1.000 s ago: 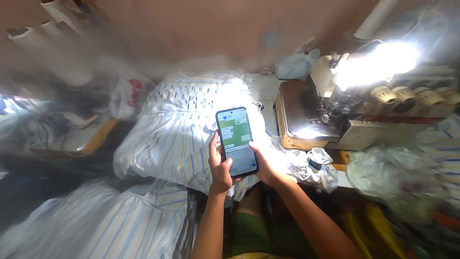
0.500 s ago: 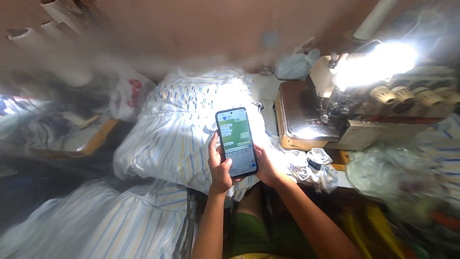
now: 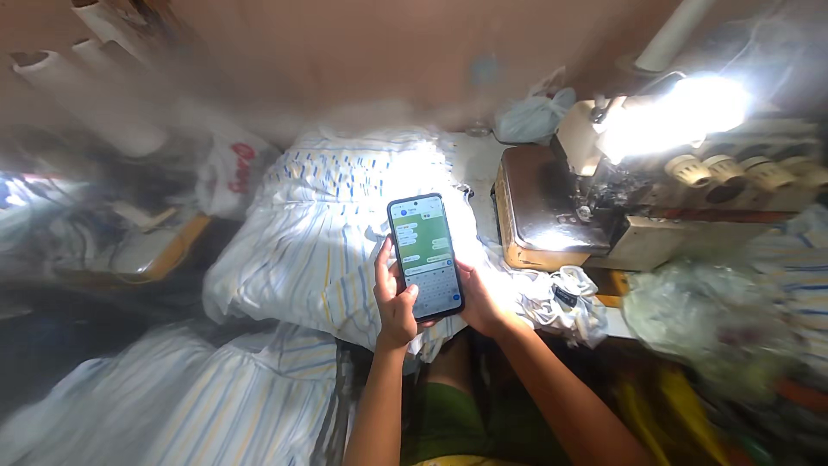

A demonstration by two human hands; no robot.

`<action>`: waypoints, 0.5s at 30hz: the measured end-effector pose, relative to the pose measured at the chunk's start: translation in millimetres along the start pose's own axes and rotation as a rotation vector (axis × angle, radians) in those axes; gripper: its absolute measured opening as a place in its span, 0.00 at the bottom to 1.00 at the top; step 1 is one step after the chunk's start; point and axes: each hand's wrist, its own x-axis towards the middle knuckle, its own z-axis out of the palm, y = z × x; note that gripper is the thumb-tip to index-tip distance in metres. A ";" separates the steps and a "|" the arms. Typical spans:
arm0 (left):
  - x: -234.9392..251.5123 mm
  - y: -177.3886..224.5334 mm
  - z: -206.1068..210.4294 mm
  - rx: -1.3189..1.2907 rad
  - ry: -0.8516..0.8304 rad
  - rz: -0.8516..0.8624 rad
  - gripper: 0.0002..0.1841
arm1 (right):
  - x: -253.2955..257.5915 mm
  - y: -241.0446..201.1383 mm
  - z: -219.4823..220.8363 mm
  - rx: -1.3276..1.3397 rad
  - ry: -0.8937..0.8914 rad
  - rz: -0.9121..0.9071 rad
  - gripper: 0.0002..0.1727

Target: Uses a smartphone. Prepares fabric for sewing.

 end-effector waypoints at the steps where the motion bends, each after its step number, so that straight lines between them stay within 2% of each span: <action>1: -0.1 -0.7 -0.2 -0.006 -0.005 0.006 0.40 | -0.1 0.4 -0.2 -0.003 -0.006 -0.004 0.29; 5: 0.0 -0.6 -0.1 -0.018 0.000 0.002 0.41 | -0.5 -0.3 -1.5 -0.003 -0.021 0.005 0.28; 8: 0.8 2.9 1.0 -0.015 0.035 -0.054 0.40 | -0.1 1.5 -6.3 -0.007 -0.025 0.010 0.20; 10: 2.2 4.6 1.4 -0.013 0.038 -0.072 0.38 | -0.5 1.6 -10.6 -0.050 -0.056 0.029 0.24; 13: 3.1 3.6 0.4 -0.019 0.027 -0.064 0.36 | -0.3 1.0 -20.4 -0.161 -0.225 -0.043 0.36; 15: 3.4 4.4 1.0 -0.022 0.035 -0.069 0.36 | -0.5 0.9 -23.1 -0.229 -0.269 -0.058 0.40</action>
